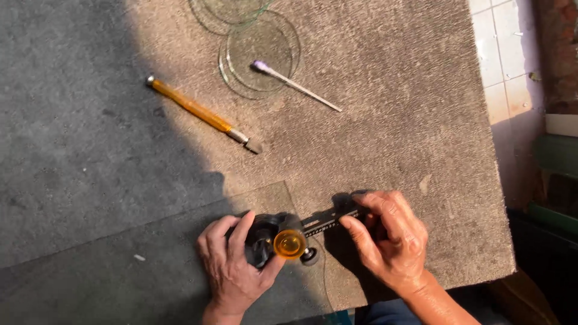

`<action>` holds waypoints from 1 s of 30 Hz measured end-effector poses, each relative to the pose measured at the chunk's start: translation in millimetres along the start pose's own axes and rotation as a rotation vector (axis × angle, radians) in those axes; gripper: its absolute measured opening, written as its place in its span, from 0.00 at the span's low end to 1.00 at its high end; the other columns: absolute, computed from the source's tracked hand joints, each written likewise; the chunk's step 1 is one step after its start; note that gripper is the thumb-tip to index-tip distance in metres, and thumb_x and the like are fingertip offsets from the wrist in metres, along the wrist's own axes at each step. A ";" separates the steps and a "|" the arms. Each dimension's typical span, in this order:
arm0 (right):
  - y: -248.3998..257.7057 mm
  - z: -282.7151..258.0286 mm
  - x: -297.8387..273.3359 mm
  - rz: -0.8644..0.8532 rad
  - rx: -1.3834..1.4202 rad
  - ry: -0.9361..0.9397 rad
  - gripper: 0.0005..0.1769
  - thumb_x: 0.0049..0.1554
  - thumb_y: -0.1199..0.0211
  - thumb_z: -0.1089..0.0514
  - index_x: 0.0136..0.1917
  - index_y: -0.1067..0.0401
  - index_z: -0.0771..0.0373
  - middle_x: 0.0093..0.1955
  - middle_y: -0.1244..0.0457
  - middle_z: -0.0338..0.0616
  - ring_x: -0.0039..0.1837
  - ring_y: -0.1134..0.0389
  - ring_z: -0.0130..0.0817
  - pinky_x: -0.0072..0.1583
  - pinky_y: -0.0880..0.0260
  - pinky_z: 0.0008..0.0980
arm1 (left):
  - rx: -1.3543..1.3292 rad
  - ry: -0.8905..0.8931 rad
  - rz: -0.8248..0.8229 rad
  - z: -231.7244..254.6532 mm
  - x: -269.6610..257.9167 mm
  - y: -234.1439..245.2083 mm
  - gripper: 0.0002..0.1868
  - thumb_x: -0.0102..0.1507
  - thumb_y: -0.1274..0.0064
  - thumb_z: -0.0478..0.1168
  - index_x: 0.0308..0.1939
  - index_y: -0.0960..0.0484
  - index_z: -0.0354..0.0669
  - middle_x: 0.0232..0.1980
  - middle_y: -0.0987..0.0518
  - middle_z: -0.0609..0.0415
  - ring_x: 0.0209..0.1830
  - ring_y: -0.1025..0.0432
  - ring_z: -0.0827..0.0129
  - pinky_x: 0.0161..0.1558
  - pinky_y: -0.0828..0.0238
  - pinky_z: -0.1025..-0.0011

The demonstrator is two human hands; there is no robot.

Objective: Cut circular pieces from a glass sheet using manual and circular glass cutters

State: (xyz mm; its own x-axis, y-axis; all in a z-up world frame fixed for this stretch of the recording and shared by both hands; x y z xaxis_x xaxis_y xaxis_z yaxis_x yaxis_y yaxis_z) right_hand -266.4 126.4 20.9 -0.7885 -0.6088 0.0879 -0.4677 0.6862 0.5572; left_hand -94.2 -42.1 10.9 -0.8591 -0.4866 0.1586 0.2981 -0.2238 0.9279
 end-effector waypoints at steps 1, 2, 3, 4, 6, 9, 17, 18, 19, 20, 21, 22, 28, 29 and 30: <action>-0.9 1.5 -1.8 -0.002 -0.030 -0.015 0.15 0.57 0.33 0.55 0.53 0.27 0.67 0.46 0.33 0.48 0.42 0.33 0.35 0.46 0.31 0.28 | -0.003 0.010 -0.012 -0.8 0.5 0.1 0.39 0.59 0.52 0.73 0.59 0.21 0.46 0.54 0.28 0.50 0.51 0.32 0.53 0.55 0.34 0.55; -0.3 3.3 -3.8 -0.003 -0.066 -0.030 0.15 0.58 0.32 0.54 0.54 0.26 0.66 0.47 0.33 0.47 0.41 0.35 0.34 0.45 0.33 0.28 | -0.013 0.018 -0.024 -0.6 1.1 -1.4 0.40 0.60 0.56 0.74 0.59 0.21 0.48 0.54 0.28 0.50 0.51 0.32 0.53 0.54 0.35 0.54; -2.6 4.5 -4.6 -0.007 -0.068 -0.028 0.15 0.58 0.32 0.54 0.54 0.26 0.66 0.47 0.33 0.47 0.41 0.35 0.34 0.45 0.33 0.28 | -0.014 0.023 -0.022 -2.2 2.1 -1.1 0.40 0.60 0.56 0.74 0.59 0.21 0.48 0.54 0.28 0.50 0.51 0.32 0.53 0.54 0.35 0.54; -2.8 5.4 -6.7 0.002 -0.084 -0.030 0.14 0.59 0.33 0.55 0.54 0.27 0.66 0.48 0.33 0.48 0.41 0.35 0.34 0.45 0.33 0.28 | -0.018 0.012 -0.023 -1.7 2.1 -0.5 0.39 0.61 0.58 0.73 0.59 0.20 0.48 0.55 0.28 0.50 0.51 0.32 0.53 0.54 0.35 0.54; -4.7 5.9 -10.4 0.007 -0.100 -0.027 0.13 0.60 0.33 0.56 0.54 0.27 0.66 0.48 0.33 0.48 0.40 0.36 0.34 0.45 0.33 0.29 | -0.023 0.006 -0.019 -1.7 1.8 2.1 0.38 0.63 0.60 0.72 0.59 0.20 0.48 0.55 0.28 0.49 0.51 0.32 0.52 0.54 0.35 0.53; -5.9 5.8 -10.0 0.034 -0.177 0.035 0.13 0.62 0.34 0.57 0.54 0.29 0.69 0.50 0.34 0.53 0.50 0.31 0.44 0.53 0.32 0.35 | -0.053 0.009 0.008 -4.1 5.3 0.3 0.37 0.65 0.63 0.71 0.62 0.22 0.49 0.55 0.27 0.49 0.51 0.31 0.53 0.53 0.35 0.54; -6.1 10.0 -18.4 0.056 -0.295 0.009 0.15 0.68 0.36 0.52 0.58 0.27 0.68 0.48 0.36 0.48 0.47 0.34 0.38 0.52 0.36 0.36 | -0.152 0.001 0.064 -4.9 3.7 14.1 0.33 0.67 0.60 0.69 0.62 0.23 0.53 0.55 0.27 0.51 0.48 0.31 0.55 0.46 0.36 0.55; -7.3 8.8 -18.8 0.050 -0.298 0.016 0.15 0.68 0.36 0.52 0.58 0.27 0.68 0.48 0.36 0.48 0.47 0.34 0.38 0.52 0.36 0.36 | -0.154 0.009 0.069 -6.9 2.1 13.1 0.33 0.67 0.60 0.69 0.62 0.23 0.53 0.55 0.27 0.51 0.48 0.31 0.55 0.46 0.36 0.55; -6.7 9.7 -19.0 0.059 -0.291 0.006 0.15 0.68 0.36 0.52 0.59 0.26 0.67 0.49 0.37 0.47 0.46 0.34 0.37 0.51 0.36 0.35 | -0.158 -0.002 0.074 -6.8 0.7 11.6 0.34 0.67 0.62 0.69 0.63 0.23 0.52 0.54 0.28 0.51 0.49 0.32 0.55 0.46 0.35 0.56; -5.9 10.9 -19.2 0.068 -0.285 -0.005 0.15 0.69 0.36 0.52 0.60 0.26 0.66 0.49 0.37 0.46 0.46 0.35 0.36 0.50 0.37 0.34 | -0.162 -0.012 0.077 -6.6 -0.4 9.7 0.35 0.67 0.63 0.70 0.64 0.24 0.52 0.54 0.28 0.51 0.49 0.32 0.56 0.46 0.35 0.56; -6.1 10.3 -20.3 0.061 -0.289 0.001 0.15 0.69 0.36 0.52 0.60 0.26 0.66 0.49 0.37 0.46 0.46 0.35 0.36 0.50 0.37 0.34 | -0.165 -0.004 0.083 -6.2 -1.1 11.5 0.35 0.67 0.63 0.70 0.64 0.24 0.52 0.54 0.28 0.51 0.49 0.32 0.56 0.46 0.35 0.56; -6.1 11.2 -20.4 0.068 -0.284 0.001 0.14 0.69 0.36 0.53 0.60 0.26 0.67 0.50 0.37 0.47 0.46 0.34 0.36 0.50 0.36 0.34 | -0.183 0.007 0.073 -6.9 -0.9 11.2 0.35 0.65 0.59 0.70 0.64 0.24 0.51 0.55 0.28 0.51 0.50 0.32 0.55 0.47 0.36 0.55; -6.8 14.8 -19.7 0.081 -0.319 0.041 0.15 0.70 0.36 0.51 0.59 0.26 0.67 0.50 0.36 0.47 0.45 0.33 0.36 0.49 0.35 0.35 | -0.204 -0.008 0.084 -8.9 -2.3 9.3 0.33 0.67 0.60 0.67 0.66 0.26 0.51 0.57 0.28 0.52 0.51 0.33 0.55 0.47 0.37 0.56; -6.2 15.1 -20.0 0.081 -0.322 0.039 0.16 0.70 0.37 0.50 0.59 0.26 0.66 0.50 0.36 0.46 0.46 0.32 0.36 0.50 0.34 0.36 | -0.208 -0.018 0.092 -8.1 -3.3 8.9 0.32 0.69 0.65 0.68 0.64 0.25 0.52 0.57 0.27 0.52 0.51 0.32 0.55 0.47 0.37 0.55; -6.6 14.5 -21.1 0.077 -0.323 0.040 0.16 0.70 0.37 0.50 0.59 0.26 0.66 0.50 0.36 0.46 0.46 0.32 0.36 0.50 0.34 0.36 | -0.209 -0.014 0.092 -8.7 -4.6 8.3 0.32 0.69 0.65 0.68 0.64 0.25 0.52 0.57 0.27 0.52 0.51 0.32 0.55 0.47 0.37 0.55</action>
State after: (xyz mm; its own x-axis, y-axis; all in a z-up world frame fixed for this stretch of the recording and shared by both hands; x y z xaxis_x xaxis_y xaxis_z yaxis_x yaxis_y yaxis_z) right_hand -252.5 140.5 3.4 -0.7971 -0.5797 0.1690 -0.2514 0.5730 0.7800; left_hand -84.1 -49.0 15.0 -0.8297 -0.5015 0.2451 0.4538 -0.3504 0.8193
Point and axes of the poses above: each hand's wrist, its own x-axis towards the middle knuckle, its own y-axis out of the back of the hand, z = x × y, the point moved 10 cm from there along x, towards the middle knuckle
